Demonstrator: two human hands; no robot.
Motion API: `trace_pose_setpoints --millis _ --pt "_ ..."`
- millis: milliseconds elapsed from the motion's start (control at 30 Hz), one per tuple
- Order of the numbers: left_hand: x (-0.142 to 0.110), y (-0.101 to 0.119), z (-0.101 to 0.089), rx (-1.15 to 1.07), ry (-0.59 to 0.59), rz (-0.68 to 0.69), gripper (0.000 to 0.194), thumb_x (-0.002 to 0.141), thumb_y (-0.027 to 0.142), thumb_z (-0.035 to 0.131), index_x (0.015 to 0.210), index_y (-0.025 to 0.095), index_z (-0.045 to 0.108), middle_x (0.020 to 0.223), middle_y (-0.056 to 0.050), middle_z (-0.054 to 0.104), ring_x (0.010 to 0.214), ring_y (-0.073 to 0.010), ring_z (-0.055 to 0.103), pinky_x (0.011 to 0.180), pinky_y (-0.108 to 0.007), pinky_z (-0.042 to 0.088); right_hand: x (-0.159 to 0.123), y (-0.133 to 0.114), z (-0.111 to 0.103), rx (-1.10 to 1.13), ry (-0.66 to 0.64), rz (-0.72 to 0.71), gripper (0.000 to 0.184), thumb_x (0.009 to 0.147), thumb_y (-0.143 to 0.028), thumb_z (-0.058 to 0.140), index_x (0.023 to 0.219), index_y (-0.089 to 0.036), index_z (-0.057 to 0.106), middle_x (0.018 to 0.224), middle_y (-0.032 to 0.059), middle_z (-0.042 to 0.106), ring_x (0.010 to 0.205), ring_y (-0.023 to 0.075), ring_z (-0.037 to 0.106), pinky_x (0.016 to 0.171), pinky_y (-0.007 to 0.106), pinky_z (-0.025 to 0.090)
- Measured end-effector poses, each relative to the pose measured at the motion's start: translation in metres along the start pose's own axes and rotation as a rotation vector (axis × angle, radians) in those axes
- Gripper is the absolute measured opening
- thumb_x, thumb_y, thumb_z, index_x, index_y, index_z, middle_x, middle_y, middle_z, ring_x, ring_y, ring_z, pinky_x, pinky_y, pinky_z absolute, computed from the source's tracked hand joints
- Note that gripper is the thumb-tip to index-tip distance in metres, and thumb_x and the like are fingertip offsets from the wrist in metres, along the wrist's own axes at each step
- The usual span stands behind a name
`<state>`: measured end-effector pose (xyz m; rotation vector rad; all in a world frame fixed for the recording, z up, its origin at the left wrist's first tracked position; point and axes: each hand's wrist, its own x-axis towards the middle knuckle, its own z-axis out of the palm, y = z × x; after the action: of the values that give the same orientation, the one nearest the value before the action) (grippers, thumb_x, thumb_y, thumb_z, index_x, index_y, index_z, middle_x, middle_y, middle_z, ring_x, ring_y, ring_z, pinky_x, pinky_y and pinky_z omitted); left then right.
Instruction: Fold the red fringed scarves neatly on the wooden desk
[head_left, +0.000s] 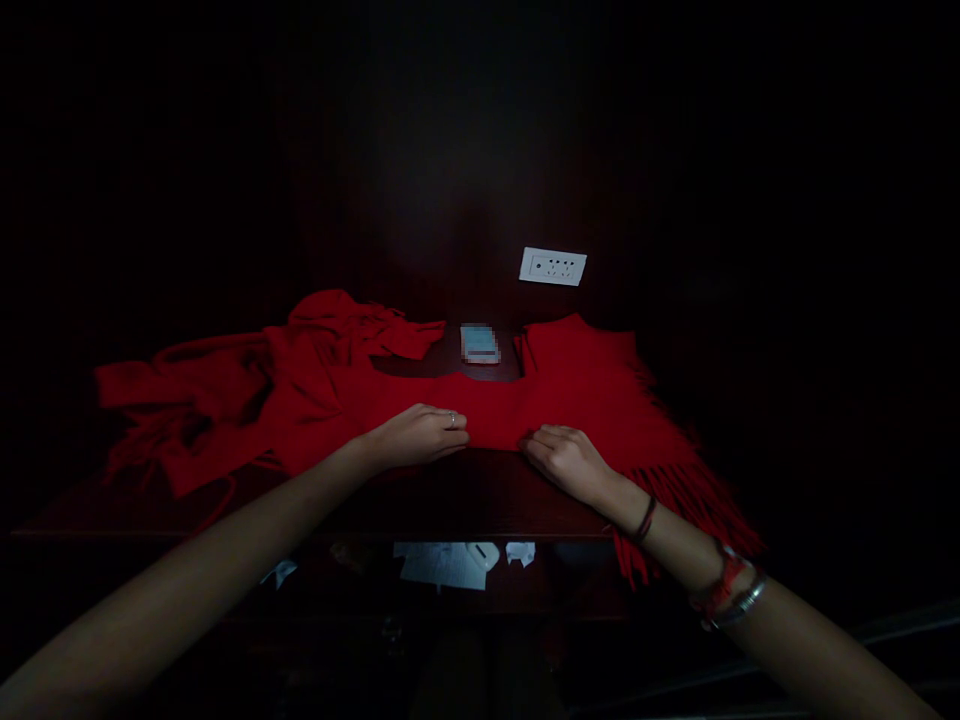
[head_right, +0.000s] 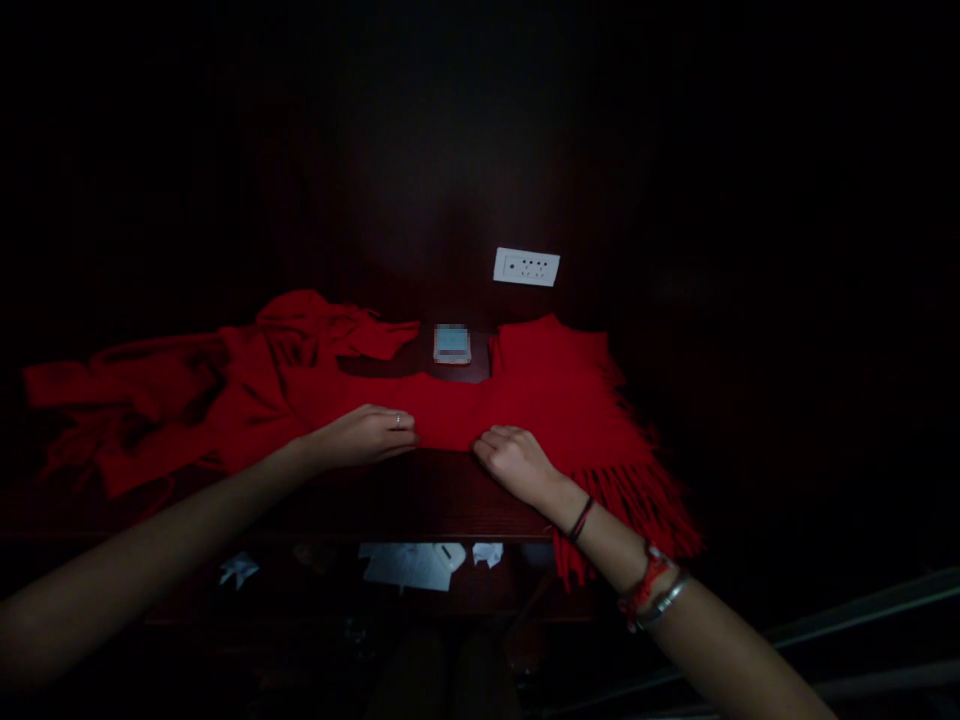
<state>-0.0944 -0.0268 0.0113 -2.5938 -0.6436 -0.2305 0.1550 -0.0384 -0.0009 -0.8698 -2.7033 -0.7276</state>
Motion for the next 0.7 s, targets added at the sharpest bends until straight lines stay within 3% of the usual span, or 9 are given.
trace_pose_setpoints --millis 200,500,600,700 --pt "0.0 0.004 -0.005 -0.061 -0.034 0.018 0.02 0.084 0.024 0.034 0.075 0.018 0.052 0.074 -0.001 0.051 0.066 -0.0113 0.047 0.057 -0.022 0.032 -0.004 0.0 -0.006 -0.019 -0.076 -0.114 0.017 0.081 -0.014 0.043 0.091 -0.014 0.057 0.081 0.0057 0.059 0.072 0.0146 0.051 0.064 0.026 0.039" --pt "-0.001 0.001 -0.008 -0.496 -0.084 -0.027 0.014 0.08 0.023 0.042 0.081 0.017 0.055 0.07 0.0 0.052 0.067 -0.0098 0.048 0.064 -0.019 0.035 0.004 0.006 -0.02 0.29 -0.09 -0.076 0.024 0.083 -0.021 0.038 0.09 -0.015 0.06 0.088 0.0063 0.059 0.084 0.0142 0.052 0.077 0.028 0.041" --pt "0.0 -0.001 -0.005 -0.567 -0.09 -0.057 0.016 0.08 0.022 0.041 0.081 0.017 0.057 0.068 0.001 0.052 0.063 -0.0086 0.047 0.062 -0.018 0.035 0.017 0.005 -0.022 0.394 -0.042 -0.032 0.026 0.084 -0.022 0.037 0.096 -0.015 0.058 0.094 0.0067 0.058 0.091 0.0141 0.05 0.081 0.028 0.04" --pt "-0.001 -0.001 -0.006 -0.556 -0.062 -0.094 0.015 0.076 0.023 0.048 0.087 0.017 0.057 0.078 -0.001 0.055 0.072 -0.01 0.049 0.068 -0.019 0.036 0.024 -0.001 -0.02 0.386 -0.071 -0.048 0.025 0.081 -0.026 0.043 0.099 -0.014 0.056 0.097 0.0074 0.057 0.092 0.0153 0.05 0.081 0.028 0.04"
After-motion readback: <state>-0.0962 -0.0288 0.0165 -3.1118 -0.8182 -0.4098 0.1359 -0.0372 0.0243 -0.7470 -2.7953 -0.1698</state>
